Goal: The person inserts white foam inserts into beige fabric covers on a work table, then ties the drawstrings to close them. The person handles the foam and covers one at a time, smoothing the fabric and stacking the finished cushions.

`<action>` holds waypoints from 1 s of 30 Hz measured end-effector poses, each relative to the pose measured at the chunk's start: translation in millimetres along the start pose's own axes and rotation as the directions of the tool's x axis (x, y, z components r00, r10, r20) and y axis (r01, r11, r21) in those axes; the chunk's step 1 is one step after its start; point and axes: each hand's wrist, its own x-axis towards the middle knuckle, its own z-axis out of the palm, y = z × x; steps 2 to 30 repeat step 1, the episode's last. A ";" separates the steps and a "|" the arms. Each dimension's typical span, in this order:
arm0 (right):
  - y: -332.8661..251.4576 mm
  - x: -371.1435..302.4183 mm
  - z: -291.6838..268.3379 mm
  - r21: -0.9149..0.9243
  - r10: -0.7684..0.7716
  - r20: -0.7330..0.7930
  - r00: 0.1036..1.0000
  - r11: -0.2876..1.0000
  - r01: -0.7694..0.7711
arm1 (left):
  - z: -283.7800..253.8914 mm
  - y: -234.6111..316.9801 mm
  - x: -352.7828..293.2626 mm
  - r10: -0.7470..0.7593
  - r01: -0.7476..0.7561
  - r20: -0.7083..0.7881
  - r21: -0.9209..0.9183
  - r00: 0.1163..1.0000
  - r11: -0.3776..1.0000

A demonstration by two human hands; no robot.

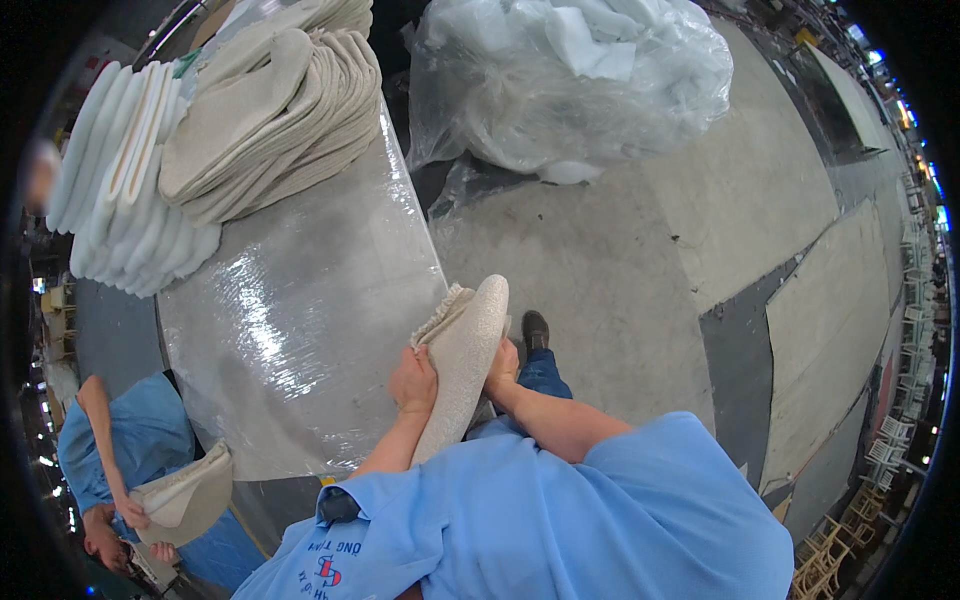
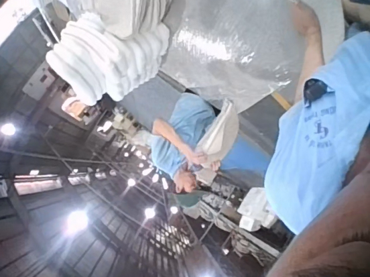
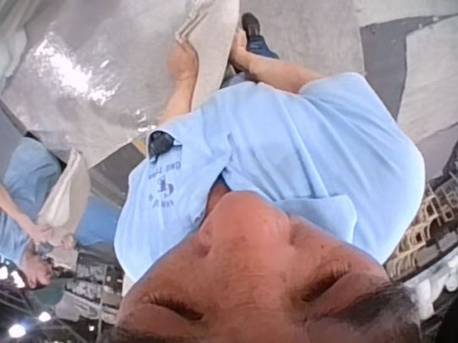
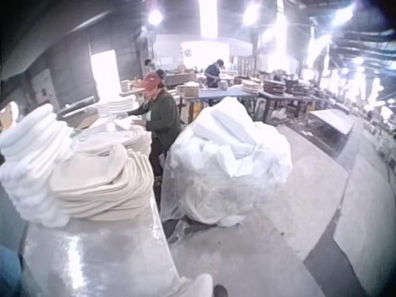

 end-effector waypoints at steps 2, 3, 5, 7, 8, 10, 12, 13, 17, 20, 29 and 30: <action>-5.3 4.9 1.5 0.006 -0.017 0.006 1.000 1.000 0.017 | -1.3 3.4 3.4 0.006 -0.006 -0.017 -0.005 1.000 1.000; -5.3 4.9 1.5 0.006 -0.017 0.006 1.000 1.000 0.017 | -1.3 3.4 3.4 0.006 -0.006 -0.017 -0.005 1.000 1.000; -5.3 4.9 1.5 0.006 -0.017 0.006 1.000 1.000 0.017 | -1.3 3.4 3.4 0.006 -0.006 -0.017 -0.005 1.000 1.000; -5.3 4.9 1.5 0.006 -0.017 0.006 1.000 1.000 0.017 | -1.3 3.4 3.4 0.006 -0.006 -0.017 -0.005 1.000 1.000; -5.3 4.9 1.5 0.006 -0.017 0.006 1.000 1.000 0.017 | -1.3 3.4 3.4 0.006 -0.006 -0.017 -0.005 1.000 1.000; -5.3 4.9 1.5 0.006 -0.017 0.006 1.000 1.000 0.017 | -1.3 3.4 3.4 0.006 -0.006 -0.017 -0.005 1.000 1.000; -5.3 4.9 1.5 0.006 -0.017 0.006 1.000 1.000 0.017 | -1.3 3.4 3.4 0.006 -0.006 -0.017 -0.005 1.000 1.000; -5.3 4.9 1.5 0.006 -0.017 0.006 1.000 1.000 0.017 | -1.3 3.4 3.4 0.006 -0.006 -0.017 -0.005 1.000 1.000; -5.3 4.9 1.5 0.006 -0.017 0.006 1.000 1.000 0.017 | -1.3 3.4 3.4 0.006 -0.006 -0.017 -0.005 1.000 1.000; -5.3 4.9 1.5 0.006 -0.017 0.006 1.000 1.000 0.017 | -1.3 3.4 3.4 0.006 -0.006 -0.017 -0.005 1.000 1.000; -5.3 4.9 1.5 0.006 -0.017 0.006 1.000 1.000 0.017 | -1.3 3.4 3.4 0.006 -0.006 -0.017 -0.005 1.000 1.000; -5.3 4.9 1.5 0.006 -0.017 0.006 1.000 1.000 0.017 | -1.3 3.4 3.4 0.006 -0.006 -0.017 -0.005 1.000 1.000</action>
